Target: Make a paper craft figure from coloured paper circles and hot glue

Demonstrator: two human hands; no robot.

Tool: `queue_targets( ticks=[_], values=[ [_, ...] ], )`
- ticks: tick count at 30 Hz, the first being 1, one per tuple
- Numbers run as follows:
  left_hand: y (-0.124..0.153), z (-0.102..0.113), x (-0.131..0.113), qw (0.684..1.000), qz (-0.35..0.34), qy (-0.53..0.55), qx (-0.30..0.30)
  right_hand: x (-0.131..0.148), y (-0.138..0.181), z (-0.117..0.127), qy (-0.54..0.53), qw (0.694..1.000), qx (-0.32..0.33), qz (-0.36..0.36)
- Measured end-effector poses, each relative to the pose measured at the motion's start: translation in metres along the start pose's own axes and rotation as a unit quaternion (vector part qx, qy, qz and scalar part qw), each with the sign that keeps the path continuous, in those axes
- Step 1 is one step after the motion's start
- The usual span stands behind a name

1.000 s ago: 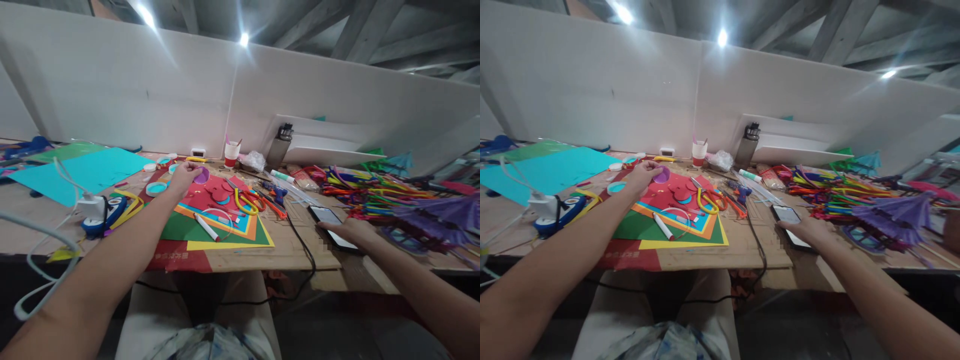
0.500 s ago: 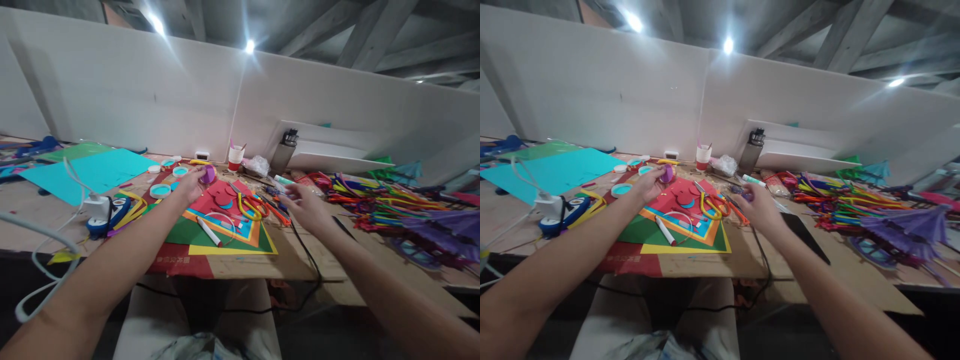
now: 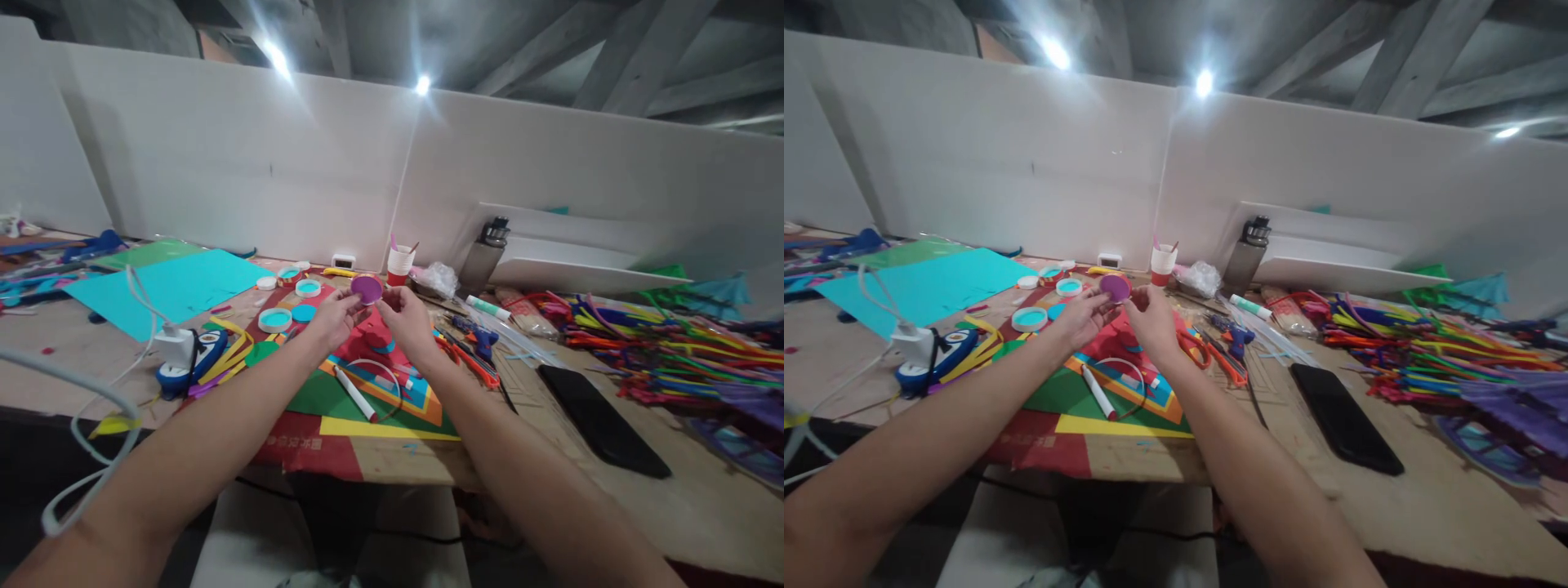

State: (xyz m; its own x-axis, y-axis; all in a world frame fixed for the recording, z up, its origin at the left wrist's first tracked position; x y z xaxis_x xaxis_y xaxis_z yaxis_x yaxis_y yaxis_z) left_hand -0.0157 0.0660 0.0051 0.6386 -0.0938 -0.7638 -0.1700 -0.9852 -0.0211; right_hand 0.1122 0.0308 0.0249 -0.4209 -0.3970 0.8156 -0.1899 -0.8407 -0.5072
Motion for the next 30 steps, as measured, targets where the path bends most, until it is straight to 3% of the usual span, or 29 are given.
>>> queue_targets(
  ticks=[5,11,16,21,30],
  values=[
    [0.003,0.001,0.009,0.992,0.013,-0.112,0.057,-0.004,0.002,0.014,0.014,0.999,-0.008,0.032],
    [0.007,-0.006,0.005,0.934,-0.025,-0.291,0.203,0.0,0.0,0.023,0.112,0.988,-0.022,0.108],
    [0.013,-0.013,0.004,0.936,0.065,-0.188,0.291,0.013,0.003,0.024,0.169,0.967,-0.021,0.19],
    [0.012,-0.011,0.007,0.943,0.158,-0.104,0.273,0.01,0.002,0.023,0.167,0.976,-0.006,0.142],
    [0.011,-0.007,0.011,0.951,0.19,-0.072,0.235,-0.002,-0.001,0.019,0.097,0.994,0.045,0.03]
  ],
)
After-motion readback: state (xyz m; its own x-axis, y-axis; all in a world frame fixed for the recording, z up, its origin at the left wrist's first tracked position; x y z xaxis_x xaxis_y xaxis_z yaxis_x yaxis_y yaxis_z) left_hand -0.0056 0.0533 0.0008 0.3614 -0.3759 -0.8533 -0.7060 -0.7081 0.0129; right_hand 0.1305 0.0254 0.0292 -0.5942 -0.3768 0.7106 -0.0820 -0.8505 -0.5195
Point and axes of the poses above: each hand's wrist, its own y-axis away from the middle knuckle, its own z-axis out of the back of the hand, x = y × z, the point moved 4 cm from there along -y, towards the middle knuckle, and after that the axes turned 1 degree about -x, right-handed, at the moved point
